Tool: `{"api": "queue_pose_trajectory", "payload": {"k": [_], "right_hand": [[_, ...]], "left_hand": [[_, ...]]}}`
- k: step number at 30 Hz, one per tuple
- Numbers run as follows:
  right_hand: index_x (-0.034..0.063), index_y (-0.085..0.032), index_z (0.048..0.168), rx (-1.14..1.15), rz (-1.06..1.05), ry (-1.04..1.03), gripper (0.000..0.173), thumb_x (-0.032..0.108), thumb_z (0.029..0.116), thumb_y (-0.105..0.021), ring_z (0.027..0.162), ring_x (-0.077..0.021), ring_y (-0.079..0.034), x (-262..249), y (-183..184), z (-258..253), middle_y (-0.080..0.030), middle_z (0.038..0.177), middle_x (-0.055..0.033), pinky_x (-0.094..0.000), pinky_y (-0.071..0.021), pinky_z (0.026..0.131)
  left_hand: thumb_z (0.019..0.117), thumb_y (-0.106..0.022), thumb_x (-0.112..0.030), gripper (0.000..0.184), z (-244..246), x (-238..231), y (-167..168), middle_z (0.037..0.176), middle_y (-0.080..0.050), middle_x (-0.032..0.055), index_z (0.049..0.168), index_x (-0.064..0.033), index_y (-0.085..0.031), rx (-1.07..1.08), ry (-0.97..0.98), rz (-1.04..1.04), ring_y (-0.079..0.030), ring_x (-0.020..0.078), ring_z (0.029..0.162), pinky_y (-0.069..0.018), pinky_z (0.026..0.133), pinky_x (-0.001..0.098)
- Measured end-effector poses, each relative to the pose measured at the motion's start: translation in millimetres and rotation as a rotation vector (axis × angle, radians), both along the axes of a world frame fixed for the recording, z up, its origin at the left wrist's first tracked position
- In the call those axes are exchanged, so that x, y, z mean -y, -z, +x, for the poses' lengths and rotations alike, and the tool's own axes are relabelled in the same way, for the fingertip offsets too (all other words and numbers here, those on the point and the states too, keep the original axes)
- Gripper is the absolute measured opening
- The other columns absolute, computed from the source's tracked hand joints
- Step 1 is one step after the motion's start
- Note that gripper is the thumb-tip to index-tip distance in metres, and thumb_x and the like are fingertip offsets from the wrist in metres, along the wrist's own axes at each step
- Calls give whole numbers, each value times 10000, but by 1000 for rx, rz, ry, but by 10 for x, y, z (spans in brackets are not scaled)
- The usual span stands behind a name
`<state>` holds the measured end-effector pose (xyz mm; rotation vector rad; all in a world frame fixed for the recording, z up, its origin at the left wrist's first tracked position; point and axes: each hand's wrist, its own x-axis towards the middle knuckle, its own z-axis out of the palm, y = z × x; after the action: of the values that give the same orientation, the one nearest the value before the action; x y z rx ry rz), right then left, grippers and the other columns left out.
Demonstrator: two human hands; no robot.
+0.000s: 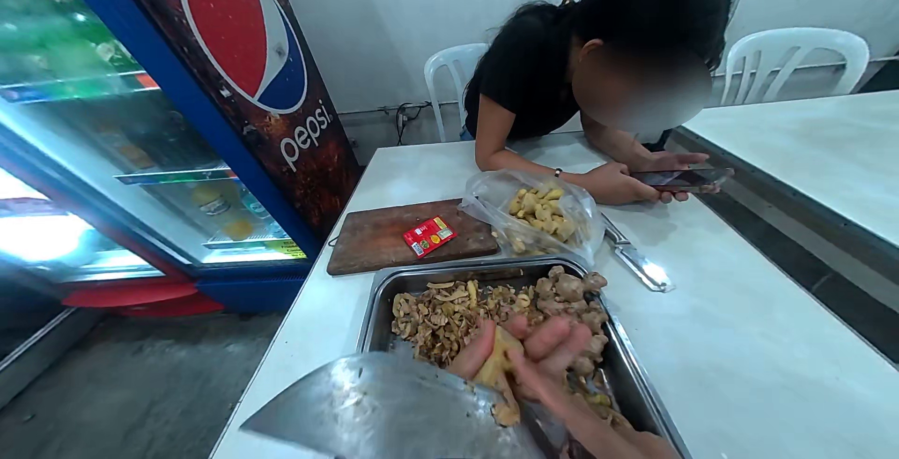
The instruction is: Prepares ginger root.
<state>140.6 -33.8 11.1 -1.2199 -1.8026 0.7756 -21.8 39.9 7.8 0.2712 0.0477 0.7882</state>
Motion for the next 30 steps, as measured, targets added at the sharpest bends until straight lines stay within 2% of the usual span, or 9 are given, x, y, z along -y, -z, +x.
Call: {"api": "queue_pose_trajectory", "payload": {"k": [3, 6, 12, 15, 18, 20, 22, 24, 30], "right_hand": [[111, -473, 1544, 57, -3, -2, 698, 499, 985, -626, 821, -271, -729, 23, -49, 41, -715, 1223, -179, -509, -582, 699], [128, -523, 1512, 42, 13, -18, 628, 452, 988, -645, 784, -251, -723, 10, -49, 77, -741, 1141, -172, -478, -583, 689], [129, -566, 1481, -70, 35, 18, 538, 360, 1003, -654, 901, -218, -734, -37, 38, 8, -715, 1236, -160, -451, -599, 767], [72, -553, 1475, -308, -36, -35, 518, 337, 1033, -606, 850, -32, -649, -26, 25, -7, -670, 1327, -91, -257, -553, 757], [60, -535, 1447, -631, -216, -102, 498, 384, 1070, -498, 558, 44, -491, 0, -56, 46, -651, 905, 72, -162, -444, 481], [55, -505, 1463, -625, -241, -117, 524, 405, 1075, -477, 537, 23, -469, 9, -63, 92, -605, 820, 66, -173, -422, 462], [26, -494, 1498, -415, -140, -83, 603, 433, 1054, -520, 724, 15, -586, 26, -38, 83, -694, 1081, -14, -189, -512, 629], [16, -395, 1564, -197, -94, -112, 727, 483, 1029, -550, 1119, -141, -668, 47, -41, 75, -555, 1478, -166, -361, -548, 955], [40, -348, 1592, -40, -46, -87, 797, 469, 985, -638, 1175, -274, -674, 41, -45, 15, -534, 1497, -190, -494, -563, 948]], "left_hand": [[1096, -312, -232, 454, -7, -14, 46, 1423, -569, 237, 1371, 33, -559, -11, 62, 125, -513, 378, 1370, -430, 1128, 504], [1096, -307, -248, 459, 10, -25, 22, 1409, -586, 222, 1342, 8, -597, -24, 79, 163, -512, 364, 1374, -431, 1129, 481], [1098, -357, -291, 474, 18, 5, 20, 1428, -566, 228, 1381, 38, -549, -52, 4, 184, -518, 336, 1373, -445, 1126, 459], [1098, -362, -273, 464, 33, 2, 33, 1426, -571, 225, 1378, 38, -562, -27, -13, 155, -533, 319, 1364, -469, 1105, 426], [1110, -235, -276, 469, 56, 43, -126, 1289, -672, 191, 1248, -15, -599, -260, -69, 18, -639, 285, 1238, -556, 984, 373], [1116, -203, -269, 468, 66, 40, -193, 1242, -690, 184, 1238, -17, -578, -327, -86, -44, -671, 276, 1178, -579, 936, 359], [1114, -197, -272, 503, 61, 12, -164, 1284, -675, 191, 1285, 1, -584, -249, -72, -9, -630, 298, 1250, -527, 1034, 406], [1106, -249, -265, 452, 82, -15, -118, 1297, -669, 174, 1280, -9, -579, -216, -76, 48, -614, 281, 1271, -489, 1079, 409], [1111, -290, -257, 379, 76, 8, -95, 1166, -699, 110, 1228, -63, -594, -166, -103, 11, -644, 251, 1209, -488, 1081, 409]]}}
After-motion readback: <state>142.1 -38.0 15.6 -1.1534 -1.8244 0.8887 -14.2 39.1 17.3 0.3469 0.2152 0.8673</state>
